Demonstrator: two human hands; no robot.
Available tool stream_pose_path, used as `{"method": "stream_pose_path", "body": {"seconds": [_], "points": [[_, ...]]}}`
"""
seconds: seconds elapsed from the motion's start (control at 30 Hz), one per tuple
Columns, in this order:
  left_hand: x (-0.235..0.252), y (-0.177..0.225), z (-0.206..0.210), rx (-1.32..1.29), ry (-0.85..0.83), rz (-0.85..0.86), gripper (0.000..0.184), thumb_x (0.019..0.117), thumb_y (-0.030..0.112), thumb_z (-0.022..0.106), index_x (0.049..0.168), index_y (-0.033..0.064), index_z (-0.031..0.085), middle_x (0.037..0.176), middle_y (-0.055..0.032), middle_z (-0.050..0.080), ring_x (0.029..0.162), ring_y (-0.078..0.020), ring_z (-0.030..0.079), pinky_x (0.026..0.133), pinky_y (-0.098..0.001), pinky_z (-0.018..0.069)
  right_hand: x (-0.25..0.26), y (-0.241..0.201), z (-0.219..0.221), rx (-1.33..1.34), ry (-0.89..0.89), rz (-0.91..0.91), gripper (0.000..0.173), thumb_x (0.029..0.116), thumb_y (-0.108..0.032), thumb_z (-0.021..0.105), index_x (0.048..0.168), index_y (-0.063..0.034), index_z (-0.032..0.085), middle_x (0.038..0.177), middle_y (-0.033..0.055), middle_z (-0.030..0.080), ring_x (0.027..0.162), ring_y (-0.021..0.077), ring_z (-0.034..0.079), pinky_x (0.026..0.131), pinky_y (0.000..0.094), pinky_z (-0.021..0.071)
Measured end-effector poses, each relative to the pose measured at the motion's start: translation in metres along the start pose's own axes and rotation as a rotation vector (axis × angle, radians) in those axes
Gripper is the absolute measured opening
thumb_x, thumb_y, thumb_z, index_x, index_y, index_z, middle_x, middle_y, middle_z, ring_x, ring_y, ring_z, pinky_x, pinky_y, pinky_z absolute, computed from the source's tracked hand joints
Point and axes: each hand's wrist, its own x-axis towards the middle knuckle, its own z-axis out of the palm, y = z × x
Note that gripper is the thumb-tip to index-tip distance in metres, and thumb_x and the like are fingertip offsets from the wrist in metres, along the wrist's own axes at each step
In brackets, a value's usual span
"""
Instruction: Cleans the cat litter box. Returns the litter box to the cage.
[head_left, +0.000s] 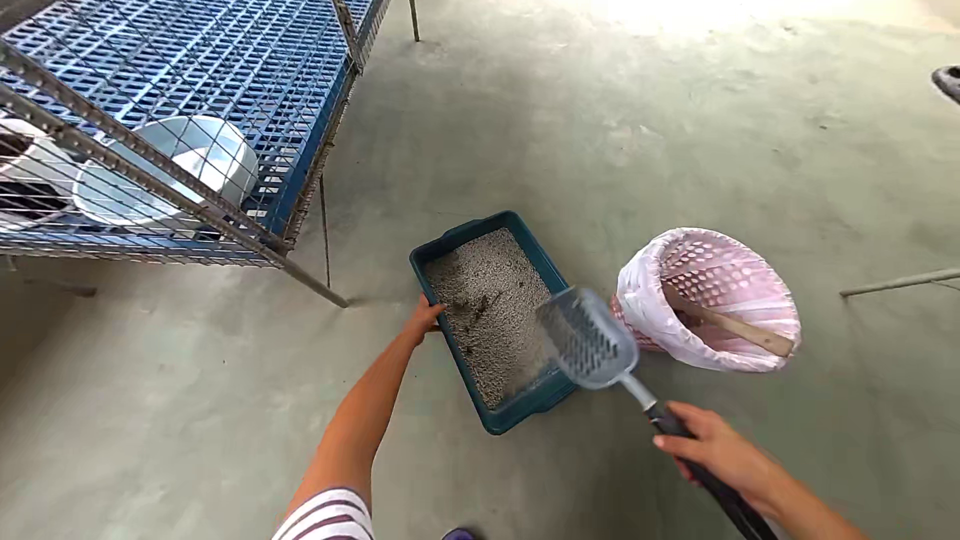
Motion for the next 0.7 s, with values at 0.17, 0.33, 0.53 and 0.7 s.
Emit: {"method": "stream_pose_path", "body": {"seconds": [0.17, 0.33, 0.53, 0.7], "points": [[-0.033, 0.022, 0.012, 0.029, -0.008, 0.152, 0.077, 0.1018, 0.0, 0.054, 0.163, 0.0041, 0.007, 0.15, -0.0312, 0.042, 0.118, -0.0359, 0.062, 0.093, -0.0468, 0.0546, 0.025, 0.009, 0.053, -0.217, -0.221, 0.227, 0.03, 0.1015, -0.012, 0.065, 0.126, 0.0006, 0.054, 0.08, 0.0075, 0.058, 0.056, 0.0139, 0.058, 0.057, 0.029, 0.0531], [-0.084, 0.015, 0.025, 0.089, 0.005, 0.503, 0.083, 0.0931, 0.002, 0.065, 0.158, -0.0107, 0.015, 0.156, -0.0355, 0.033, 0.141, -0.0369, 0.044, 0.116, -0.0425, 0.039, 0.05, 0.029, 0.095, -0.158, -0.151, 0.175, 0.03, 0.0989, -0.012, 0.069, 0.123, 0.0007, 0.057, 0.082, 0.0092, 0.06, 0.056, 0.015, 0.058, 0.056, 0.0305, 0.0532], [-0.106, 0.002, 0.031, 0.132, 0.036, 0.692, 0.086, 0.0895, 0.011, 0.072, 0.153, -0.017, 0.022, 0.156, -0.0417, 0.026, 0.145, -0.0425, 0.038, 0.118, -0.0435, 0.035, 0.086, -0.009, 0.122, -0.067, 0.045, -0.251, 0.037, 0.0959, -0.013, 0.07, 0.128, 0.0043, 0.061, 0.084, 0.0129, 0.064, 0.058, 0.0155, 0.059, 0.057, 0.0328, 0.0536], [-0.079, -0.007, 0.019, -0.004, 0.003, 0.47, 0.089, 0.097, 0.008, 0.065, 0.161, -0.004, 0.004, 0.155, -0.0362, 0.031, 0.133, -0.0368, 0.053, 0.104, -0.0442, 0.0507, 0.112, -0.066, 0.119, -0.165, 0.06, -0.264, 0.034, 0.0991, -0.02, 0.069, 0.127, -0.0007, 0.064, 0.088, 0.0124, 0.066, 0.06, 0.0162, 0.059, 0.061, 0.0344, 0.0535]]}}
